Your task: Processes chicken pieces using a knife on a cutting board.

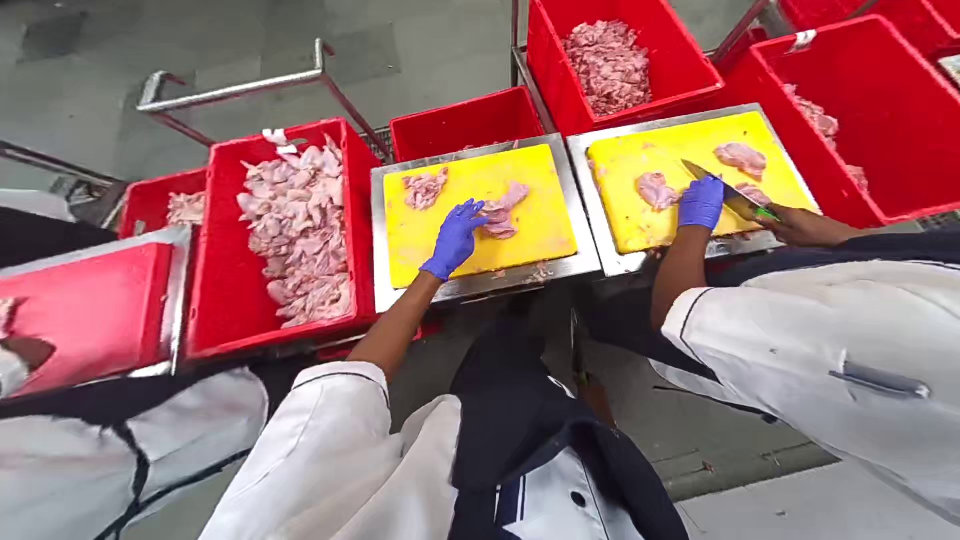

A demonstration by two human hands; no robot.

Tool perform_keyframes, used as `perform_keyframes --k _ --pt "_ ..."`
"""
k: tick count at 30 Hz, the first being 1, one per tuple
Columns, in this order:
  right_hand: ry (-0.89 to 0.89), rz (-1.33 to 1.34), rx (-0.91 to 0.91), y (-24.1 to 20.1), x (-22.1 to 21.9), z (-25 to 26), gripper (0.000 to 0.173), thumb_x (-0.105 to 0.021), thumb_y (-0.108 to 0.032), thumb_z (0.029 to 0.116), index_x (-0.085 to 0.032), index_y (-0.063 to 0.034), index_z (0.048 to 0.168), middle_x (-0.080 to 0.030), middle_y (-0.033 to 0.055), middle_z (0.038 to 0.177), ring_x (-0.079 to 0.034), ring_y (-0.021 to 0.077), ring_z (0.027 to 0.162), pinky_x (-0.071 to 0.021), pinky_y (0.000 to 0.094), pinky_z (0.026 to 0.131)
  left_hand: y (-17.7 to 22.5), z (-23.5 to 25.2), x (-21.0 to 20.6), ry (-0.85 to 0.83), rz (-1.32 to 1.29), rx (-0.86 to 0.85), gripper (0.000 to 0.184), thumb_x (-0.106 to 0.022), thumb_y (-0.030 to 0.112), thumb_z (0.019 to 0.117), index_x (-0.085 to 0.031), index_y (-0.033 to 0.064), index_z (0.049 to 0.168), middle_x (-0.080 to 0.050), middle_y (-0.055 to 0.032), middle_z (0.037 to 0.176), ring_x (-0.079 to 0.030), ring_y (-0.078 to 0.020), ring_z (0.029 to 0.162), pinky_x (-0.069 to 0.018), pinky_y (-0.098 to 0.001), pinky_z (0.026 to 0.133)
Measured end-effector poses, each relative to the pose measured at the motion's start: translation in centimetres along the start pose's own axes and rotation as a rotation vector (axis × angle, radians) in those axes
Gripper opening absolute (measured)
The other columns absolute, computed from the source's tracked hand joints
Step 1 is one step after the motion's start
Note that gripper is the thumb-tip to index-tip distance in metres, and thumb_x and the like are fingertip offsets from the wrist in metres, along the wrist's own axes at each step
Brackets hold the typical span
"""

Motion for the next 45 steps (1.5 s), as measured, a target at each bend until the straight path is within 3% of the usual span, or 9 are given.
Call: perform_keyframes --k 2,3,5,11,17,22,35,41,45 --pt "0.134 -0.015 0.194 5.2 -3.4 5.9 0.045 -0.048 -0.031 0.1112 -0.057 0.0073 0.132 -0.065 0.0253 0.107 -0.064 0.0316 0.091 -0.0510 0.0475 0.086 1.8 0.1 -1.3 -0.028 -0.024 0.030 0.037 -0.054 0.012 0.1006 -0.068 0.0104 0.135 -0.060 -0.0123 0.147 -0.050 -0.0288 0.143 -0.0369 -0.0482 0.121" --pt "0.307 0.012 0.338 8.6 -5.8 10.3 0.046 -0.058 -0.035 0.1064 -0.065 0.0095 0.116 -0.068 0.0277 0.092 -0.066 0.0365 0.080 -0.0532 0.0544 0.075 2.4 0.2 -2.3 -0.084 -0.015 0.034 0.036 -0.056 0.019 0.1022 -0.067 0.0111 0.136 -0.061 -0.0114 0.145 -0.052 -0.0277 0.141 -0.0388 -0.0478 0.120" --pt "0.267 -0.058 0.345 10.9 -6.9 14.0 0.048 -0.060 -0.041 0.1049 -0.065 0.0066 0.114 -0.068 0.0263 0.093 -0.068 0.0396 0.086 -0.0535 0.0586 0.081 2.9 0.1 -3.8 -0.179 0.015 0.026 0.035 -0.056 0.027 0.1034 -0.069 0.0123 0.132 -0.063 -0.0091 0.142 -0.054 -0.0258 0.139 -0.0383 -0.0468 0.120" --pt "0.374 -0.208 0.373 8.3 -5.6 7.9 0.048 -0.059 -0.039 0.1051 -0.062 0.0047 0.125 -0.071 0.0257 0.089 -0.072 0.0421 0.085 -0.0558 0.0604 0.079 1.8 -1.1 -2.3 -0.162 -0.097 0.104 0.038 -0.049 0.037 0.1063 -0.078 0.0142 0.118 -0.074 -0.0072 0.125 -0.067 -0.0243 0.122 -0.0492 -0.0496 0.109" --pt "0.486 -0.363 0.678 -4.2 -3.7 6.5 0.061 -0.045 -0.052 0.1066 -0.061 0.0035 0.124 -0.068 0.0210 0.078 -0.070 0.0411 0.076 -0.0560 0.0597 0.071 1.3 0.7 -0.9 0.164 -0.138 0.291 0.025 -0.066 0.019 0.0965 -0.073 0.0053 0.117 -0.070 -0.0156 0.125 -0.065 -0.0299 0.120 -0.0517 -0.0474 0.105" --pt "0.422 -0.640 0.598 -16.1 -2.7 6.3 0.059 -0.042 -0.052 0.1083 -0.058 0.0016 0.124 -0.070 0.0228 0.096 -0.071 0.0416 0.096 -0.0556 0.0588 0.083 -0.7 4.1 -0.7 -0.085 -0.181 0.332 0.035 -0.073 0.013 0.0906 -0.067 0.0043 0.124 -0.062 -0.0179 0.136 -0.057 -0.0342 0.131 -0.0462 -0.0502 0.112" --pt "0.351 -0.715 0.497 -31.4 -6.6 9.9 0.058 -0.035 -0.046 0.1109 -0.050 0.0034 0.137 -0.067 0.0263 0.119 -0.067 0.0427 0.114 -0.0539 0.0596 0.093 -1.9 6.1 -0.1 -0.323 -0.295 0.227 0.028 -0.063 -0.002 0.0926 -0.068 0.0016 0.120 -0.065 -0.0193 0.129 -0.059 -0.0342 0.127 -0.0480 -0.0489 0.110" --pt "0.346 -0.737 0.325 -20.6 -4.3 7.3 0.063 -0.038 -0.051 0.1094 -0.050 0.0044 0.137 -0.069 0.0278 0.109 -0.069 0.0457 0.105 -0.0545 0.0621 0.089 -2.2 4.6 0.5 -0.176 -0.278 0.501 0.050 -0.071 0.017 0.0936 -0.058 0.0060 0.141 -0.059 -0.0179 0.142 -0.057 -0.0334 0.132 -0.0476 -0.0488 0.112" --pt "0.369 -0.773 0.356 -16.9 -2.4 6.7 0.062 -0.038 -0.053 0.1088 -0.055 0.0037 0.128 -0.069 0.0268 0.099 -0.070 0.0457 0.098 -0.0547 0.0613 0.084 -2.6 3.7 0.9 -0.168 -0.330 0.622 0.047 -0.075 0.024 0.0921 -0.062 0.0047 0.133 -0.070 -0.0187 0.122 -0.067 -0.0339 0.115 -0.0530 -0.0524 0.102"
Point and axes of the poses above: each hand's wrist, its own z-axis towards the middle knuckle, its own x-axis out of the back of the hand, y = z × x, the point moved 2 cm from there along z, towards the middle knuckle
